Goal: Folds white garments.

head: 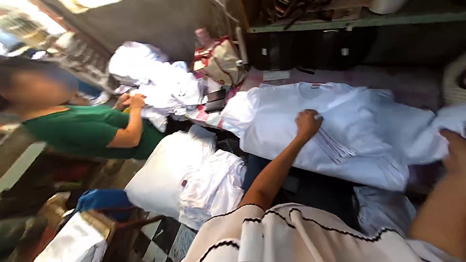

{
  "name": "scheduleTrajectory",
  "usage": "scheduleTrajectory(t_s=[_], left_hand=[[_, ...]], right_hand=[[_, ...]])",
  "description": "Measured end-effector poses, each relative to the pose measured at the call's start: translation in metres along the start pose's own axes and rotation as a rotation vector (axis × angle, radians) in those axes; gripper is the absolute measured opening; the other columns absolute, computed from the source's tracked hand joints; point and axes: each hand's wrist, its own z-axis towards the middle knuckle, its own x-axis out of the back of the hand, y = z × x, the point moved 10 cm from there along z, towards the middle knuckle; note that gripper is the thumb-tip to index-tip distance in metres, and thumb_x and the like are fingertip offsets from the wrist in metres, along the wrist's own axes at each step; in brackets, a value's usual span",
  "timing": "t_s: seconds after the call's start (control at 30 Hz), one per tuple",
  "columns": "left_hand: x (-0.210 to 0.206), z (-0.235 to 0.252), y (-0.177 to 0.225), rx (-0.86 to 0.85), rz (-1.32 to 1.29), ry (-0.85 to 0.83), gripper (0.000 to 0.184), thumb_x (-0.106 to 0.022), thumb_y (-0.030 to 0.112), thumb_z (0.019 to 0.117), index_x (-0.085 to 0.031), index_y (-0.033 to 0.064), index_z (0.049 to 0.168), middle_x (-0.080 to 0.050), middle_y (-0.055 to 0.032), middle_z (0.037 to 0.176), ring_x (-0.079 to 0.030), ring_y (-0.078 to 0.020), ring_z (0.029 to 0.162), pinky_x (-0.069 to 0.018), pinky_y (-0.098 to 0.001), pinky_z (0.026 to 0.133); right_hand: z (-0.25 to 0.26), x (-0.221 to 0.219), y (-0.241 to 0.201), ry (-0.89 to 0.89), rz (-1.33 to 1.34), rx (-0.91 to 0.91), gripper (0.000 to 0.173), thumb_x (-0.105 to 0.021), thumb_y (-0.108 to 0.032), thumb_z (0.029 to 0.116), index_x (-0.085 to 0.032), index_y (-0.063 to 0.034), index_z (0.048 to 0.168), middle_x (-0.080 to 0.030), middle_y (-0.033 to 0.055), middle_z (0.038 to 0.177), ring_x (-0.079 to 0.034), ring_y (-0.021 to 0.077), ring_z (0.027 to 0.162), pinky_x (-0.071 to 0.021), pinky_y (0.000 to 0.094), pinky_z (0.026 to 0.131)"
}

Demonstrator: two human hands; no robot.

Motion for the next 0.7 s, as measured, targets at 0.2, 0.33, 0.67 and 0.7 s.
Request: scheduleTrajectory(t_s=[0.2,0.33,0.67,0.7], left_hand=[[-0.008,0.009,-0.016,0.115,-0.201,-0.09,0.04,-0.063,0.026,0.099,-0.066,-0.004,0.125,-0.068,-0.0244,0.121,-0.065,-0.0374,0.115,-0.0504,-0.06,0.099],[-0.012,0.001,0.003,0.058,-0.195,-0.032,0.06,-0.047,0.049,0.1051,-0.064,-0.0025,0.131,-0.057,-0.0238,0.141,-0.05,-0.0403,0.134,-0.035,-0.0651,0.11],[-0.014,0.009,-0.004,0.006,-0.057,-0.106,0.04,-0.073,0.029,0.0932,-0.07,-0.0051,0.115,-0.058,-0.0272,0.136,-0.049,-0.0463,0.131,-0.0356,-0.0697,0.104],[-0.015,0.009,-0.003,-0.012,-0.045,-0.123,0.041,-0.072,0.029,0.094,-0.07,-0.0061,0.114,-0.058,-0.0281,0.135,-0.048,-0.0471,0.131,-0.0352,-0.0695,0.104]], right_hand=[[-0.122,-0.085,-0.146,-0.116,-0.308,0.404,0.028,-0.061,-0.006,0.0999,-0.06,0.0016,0.127,-0.069,0.0283,0.106,-0.07,0.045,0.093,-0.0566,0.0613,0.081],[-0.151,-0.166,-0.108,-0.324,-0.45,0.642,0.021,-0.07,0.003,0.0868,-0.072,-0.0043,0.106,-0.072,0.0162,0.093,-0.072,0.0357,0.087,-0.0588,0.055,0.073],[0.05,-0.04,-0.001,-0.133,-0.42,0.183,0.055,-0.049,0.006,0.0971,-0.049,-0.0067,0.151,-0.056,0.023,0.146,-0.051,0.0448,0.136,-0.0388,0.0636,0.112],[0.068,-0.051,0.014,-0.213,-0.476,0.215,0.068,-0.056,0.006,0.0926,-0.041,-0.0091,0.157,-0.048,0.0225,0.153,-0.042,0.048,0.143,-0.0322,0.0696,0.114]])
